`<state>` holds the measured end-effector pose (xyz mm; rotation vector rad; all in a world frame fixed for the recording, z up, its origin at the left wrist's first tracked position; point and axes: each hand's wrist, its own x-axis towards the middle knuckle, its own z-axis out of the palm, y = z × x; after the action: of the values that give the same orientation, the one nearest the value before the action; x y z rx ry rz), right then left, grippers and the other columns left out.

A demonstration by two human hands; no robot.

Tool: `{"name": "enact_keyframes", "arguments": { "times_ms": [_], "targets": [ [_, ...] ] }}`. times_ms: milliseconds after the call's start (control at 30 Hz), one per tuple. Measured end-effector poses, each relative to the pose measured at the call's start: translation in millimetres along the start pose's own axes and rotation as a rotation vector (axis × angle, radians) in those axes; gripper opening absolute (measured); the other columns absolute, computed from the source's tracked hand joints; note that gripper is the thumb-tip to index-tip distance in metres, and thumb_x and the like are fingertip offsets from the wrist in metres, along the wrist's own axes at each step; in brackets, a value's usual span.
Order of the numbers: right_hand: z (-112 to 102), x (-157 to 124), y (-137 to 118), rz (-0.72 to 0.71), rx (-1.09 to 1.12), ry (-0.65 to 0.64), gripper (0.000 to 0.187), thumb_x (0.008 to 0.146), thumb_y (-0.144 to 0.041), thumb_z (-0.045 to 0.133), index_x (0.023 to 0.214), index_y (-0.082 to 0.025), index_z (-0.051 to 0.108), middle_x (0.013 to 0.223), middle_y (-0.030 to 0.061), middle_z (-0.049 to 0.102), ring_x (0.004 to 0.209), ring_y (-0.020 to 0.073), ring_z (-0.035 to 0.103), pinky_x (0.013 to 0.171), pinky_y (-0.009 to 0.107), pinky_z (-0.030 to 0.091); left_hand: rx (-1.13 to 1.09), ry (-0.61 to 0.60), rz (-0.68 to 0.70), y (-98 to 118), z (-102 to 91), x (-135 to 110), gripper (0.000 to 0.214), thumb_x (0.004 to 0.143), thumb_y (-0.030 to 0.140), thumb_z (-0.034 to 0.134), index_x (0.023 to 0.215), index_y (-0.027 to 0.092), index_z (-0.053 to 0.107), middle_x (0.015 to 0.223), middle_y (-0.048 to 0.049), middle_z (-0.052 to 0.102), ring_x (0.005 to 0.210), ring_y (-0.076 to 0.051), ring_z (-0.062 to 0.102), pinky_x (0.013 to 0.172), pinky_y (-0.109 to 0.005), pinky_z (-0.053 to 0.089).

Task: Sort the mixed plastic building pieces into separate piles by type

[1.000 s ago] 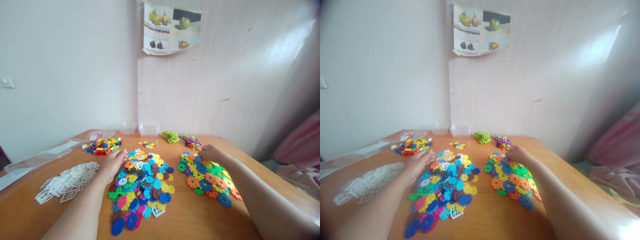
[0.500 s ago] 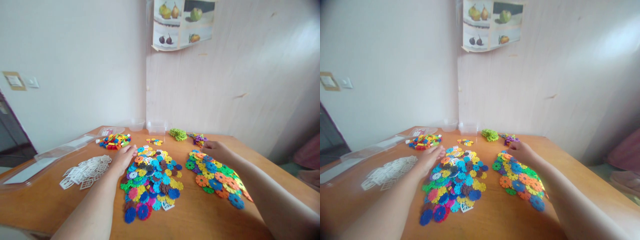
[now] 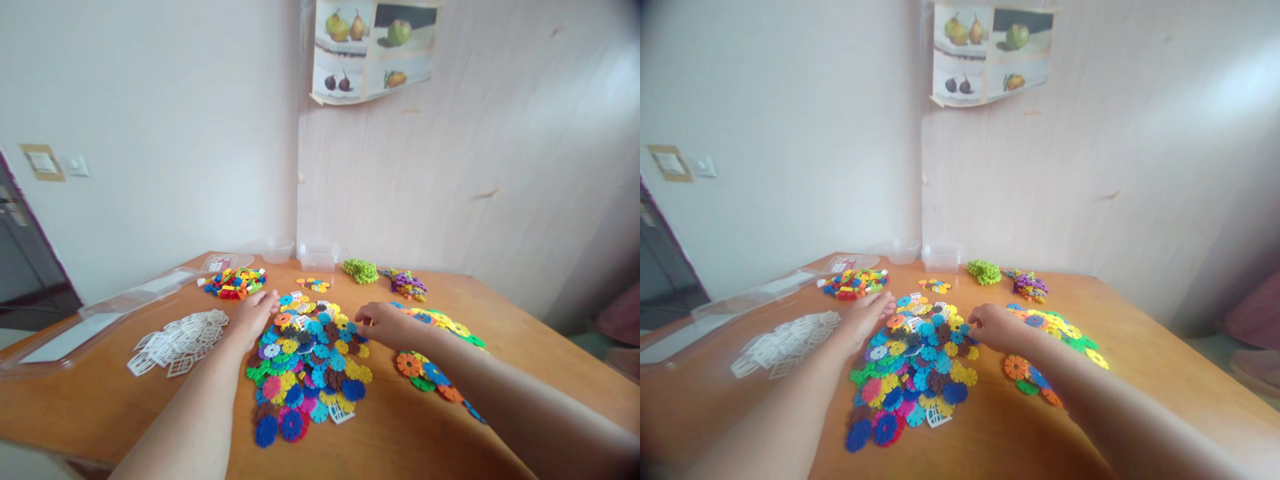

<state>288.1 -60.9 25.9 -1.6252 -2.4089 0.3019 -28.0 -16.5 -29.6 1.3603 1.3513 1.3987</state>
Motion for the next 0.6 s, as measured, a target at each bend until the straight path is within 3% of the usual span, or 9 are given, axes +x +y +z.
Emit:
{"name": "enact_keyframes", "arguments": {
  "times_ms": [300, 467, 600],
  "targets": [
    [15, 19, 1, 0.016, 0.011, 0.006, 0.015, 0.07, -0.027, 0.068, 0.082, -0.019, 0.066, 0.077, 0.0009, 0.067, 0.066, 0.0136, 0.057, 0.055, 0.022, 0.034, 0.032, 0.014, 0.025, -2, 1.8, -1, 0.05, 0.074, 0.062, 0.061, 0.087, 0.015, 0.069, 0.086, -0.0088, 0.072, 0.083, -0.023, 0.067, 0.077, -0.033, 0.049],
    [6, 32, 5, 0.062, 0.323, -0.078, 0.011, 0.07, -0.025, 0.068, 0.075, -0.017, 0.062, 0.064, -0.0024, 0.061, 0.059, 0.0105, 0.055, 0.05, 0.019, 0.036, 0.043, 0.014, 0.033, -1, 1.4, -2, 0.051, 0.076, 0.063, 0.058, 0.088, 0.015, 0.069, 0.084, -0.0077, 0.072, 0.081, -0.022, 0.066, 0.075, -0.031, 0.048],
    [-1, 60, 5, 0.237, 0.589, -0.014, 0.017, 0.071, -0.03, 0.072, 0.072, -0.017, 0.061, 0.055, -0.0027, 0.058, 0.051, 0.0083, 0.051, 0.045, 0.018, 0.033, 0.046, 0.013, 0.02, 2, 1.2, -3, 0.05, 0.076, 0.063, 0.058, 0.087, 0.016, 0.068, 0.084, -0.0076, 0.072, 0.082, -0.022, 0.066, 0.075, -0.032, 0.048]
  ]
}}
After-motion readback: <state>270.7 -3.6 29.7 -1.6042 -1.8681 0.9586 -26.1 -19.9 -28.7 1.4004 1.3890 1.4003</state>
